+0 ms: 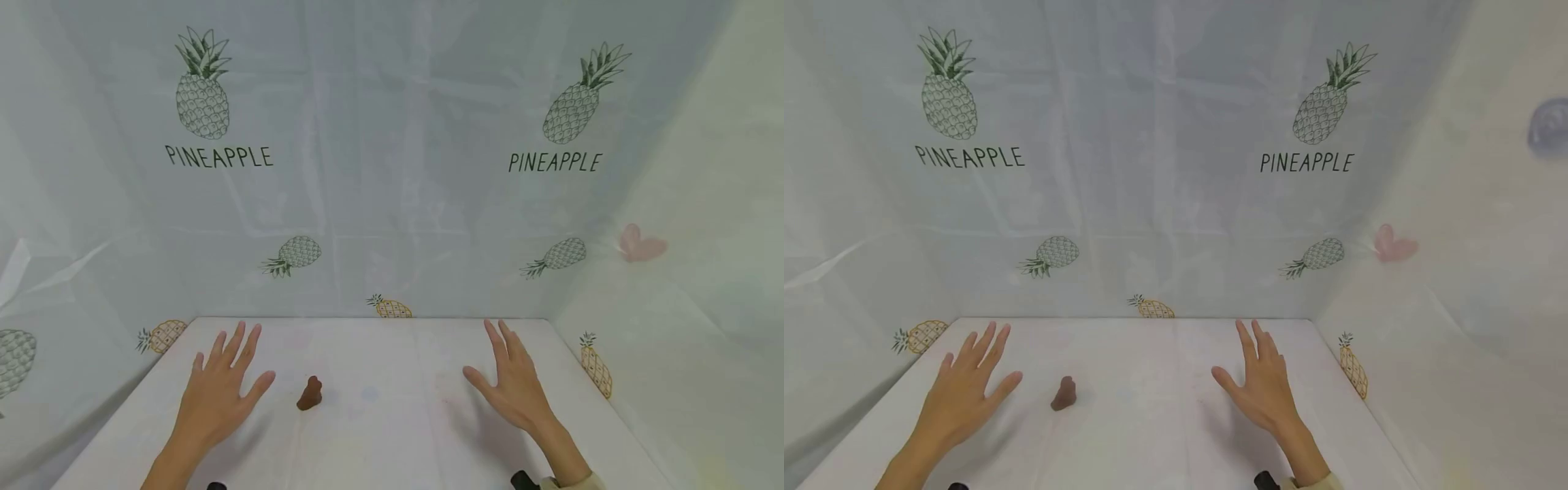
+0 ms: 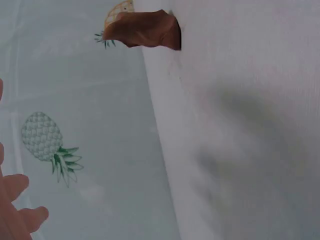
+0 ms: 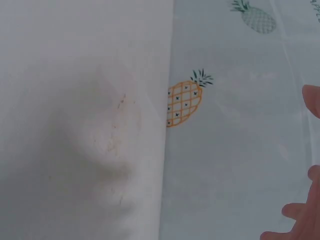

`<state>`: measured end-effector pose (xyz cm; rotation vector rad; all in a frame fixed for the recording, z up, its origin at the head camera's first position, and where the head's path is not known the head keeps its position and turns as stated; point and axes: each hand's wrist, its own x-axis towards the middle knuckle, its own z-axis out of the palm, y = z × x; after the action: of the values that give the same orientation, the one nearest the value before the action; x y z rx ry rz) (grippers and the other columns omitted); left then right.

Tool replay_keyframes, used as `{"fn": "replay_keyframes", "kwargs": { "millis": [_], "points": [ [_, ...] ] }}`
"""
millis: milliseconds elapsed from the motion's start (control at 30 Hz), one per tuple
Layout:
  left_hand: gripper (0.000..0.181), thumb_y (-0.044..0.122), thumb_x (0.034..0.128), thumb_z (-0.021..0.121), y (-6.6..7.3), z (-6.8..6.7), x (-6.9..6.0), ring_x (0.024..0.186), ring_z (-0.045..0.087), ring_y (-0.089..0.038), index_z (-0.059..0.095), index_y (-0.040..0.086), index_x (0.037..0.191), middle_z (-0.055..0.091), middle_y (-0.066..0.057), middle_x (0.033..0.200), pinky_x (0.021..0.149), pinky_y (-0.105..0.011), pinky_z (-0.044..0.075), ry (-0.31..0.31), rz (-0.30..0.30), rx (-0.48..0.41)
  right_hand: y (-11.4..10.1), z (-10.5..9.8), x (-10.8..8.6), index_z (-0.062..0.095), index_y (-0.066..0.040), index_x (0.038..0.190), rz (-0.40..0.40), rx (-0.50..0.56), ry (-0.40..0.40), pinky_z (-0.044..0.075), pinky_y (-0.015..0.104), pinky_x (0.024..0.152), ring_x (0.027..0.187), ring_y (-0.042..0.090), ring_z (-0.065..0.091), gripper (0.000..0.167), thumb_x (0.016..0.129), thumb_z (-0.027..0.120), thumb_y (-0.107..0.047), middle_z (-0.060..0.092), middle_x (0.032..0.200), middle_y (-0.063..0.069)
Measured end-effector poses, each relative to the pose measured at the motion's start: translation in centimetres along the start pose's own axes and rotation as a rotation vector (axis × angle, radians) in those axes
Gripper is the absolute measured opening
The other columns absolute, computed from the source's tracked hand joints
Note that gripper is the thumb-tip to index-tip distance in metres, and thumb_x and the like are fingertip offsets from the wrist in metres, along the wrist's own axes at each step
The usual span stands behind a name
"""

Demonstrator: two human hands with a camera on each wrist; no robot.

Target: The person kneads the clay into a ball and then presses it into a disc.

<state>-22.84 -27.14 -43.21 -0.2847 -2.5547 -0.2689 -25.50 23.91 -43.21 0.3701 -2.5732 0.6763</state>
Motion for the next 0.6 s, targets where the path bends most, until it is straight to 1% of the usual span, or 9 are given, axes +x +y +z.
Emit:
{"fn": "replay_keyframes", "kwargs": {
  "millis": [67,133,233,300,467,533,600],
  "points": [
    [0.091,0.058,0.1032,0.061,0.5,0.3,0.2,0.154,0.027,-0.053,0.014,0.025,0.173,0.026,-0.017,0.174,0.111,-0.083,0.023,-0.03,-0.014,-0.043,-0.3,0.3,0.3,0.017,-0.021,0.172,0.005,0.038,-0.01,0.029,0.084,0.109,0.155,0.056,0.022,0.094,0.101,0.068,-0.054,0.018,0.174,0.023],
    [0.09,0.058,0.1038,0.062,0.9,0.7,0.2,0.152,0.031,-0.054,0.014,0.025,0.173,0.029,-0.019,0.173,0.11,-0.082,0.029,-0.06,-0.037,-0.101,-0.7,0.7,0.5,0.016,-0.021,0.172,0.018,0.083,-0.03,0.034,0.085,0.104,0.155,0.054,0.023,0.094,0.101,0.067,-0.055,0.018,0.174,0.022],
    [0.089,0.058,0.1041,0.062,1.6,1.2,0.1,0.149,0.038,-0.053,0.016,0.025,0.173,0.032,-0.019,0.171,0.104,-0.079,0.039,-0.104,-0.075,-0.193,-1.2,1.4,0.9,0.014,-0.023,0.172,0.041,0.153,-0.058,0.036,0.086,0.101,0.157,0.051,0.023,0.093,0.102,0.065,-0.056,0.016,0.175,0.02],
    [0.088,0.058,0.1039,0.062,2.1,1.6,0.0,0.147,0.041,-0.052,0.018,0.026,0.172,0.034,-0.019,0.171,0.101,-0.078,0.043,-0.129,-0.092,-0.243,-1.5,1.9,1.1,0.016,-0.02,0.172,0.043,0.207,-0.062,0.034,0.085,0.105,0.157,0.05,0.023,0.092,0.102,0.066,-0.053,0.018,0.175,0.02],
    [0.088,0.057,0.1025,0.066,2.9,3.0,-0.1,0.146,0.044,-0.05,0.022,0.025,0.172,0.038,-0.02,0.168,0.103,-0.075,0.044,-0.171,-0.118,-0.33,-2.0,3.3,1.5,0.019,-0.014,0.171,0.052,0.336,-0.081,0.027,0.079,0.116,0.158,0.047,0.024,0.09,0.103,0.068,-0.047,0.021,0.173,0.021],
    [0.088,0.056,0.1019,0.067,3.1,3.5,-0.1,0.146,0.045,-0.05,0.023,0.025,0.172,0.04,-0.02,0.166,0.105,-0.075,0.043,-0.188,-0.129,-0.364,-2.2,3.9,1.7,0.019,-0.015,0.171,0.067,0.375,-0.096,0.029,0.078,0.116,0.157,0.047,0.027,0.09,0.103,0.067,-0.047,0.022,0.173,0.021],
    [0.089,0.057,0.1015,0.068,3.2,3.9,-0.2,0.146,0.045,-0.05,0.023,0.023,0.171,0.042,-0.021,0.165,0.106,-0.074,0.043,-0.204,-0.138,-0.392,-2.5,4.4,1.9,0.019,-0.016,0.171,0.083,0.416,-0.111,0.033,0.076,0.114,0.154,0.048,0.031,0.088,0.103,0.067,-0.047,0.024,0.173,0.02]
  ]
}}
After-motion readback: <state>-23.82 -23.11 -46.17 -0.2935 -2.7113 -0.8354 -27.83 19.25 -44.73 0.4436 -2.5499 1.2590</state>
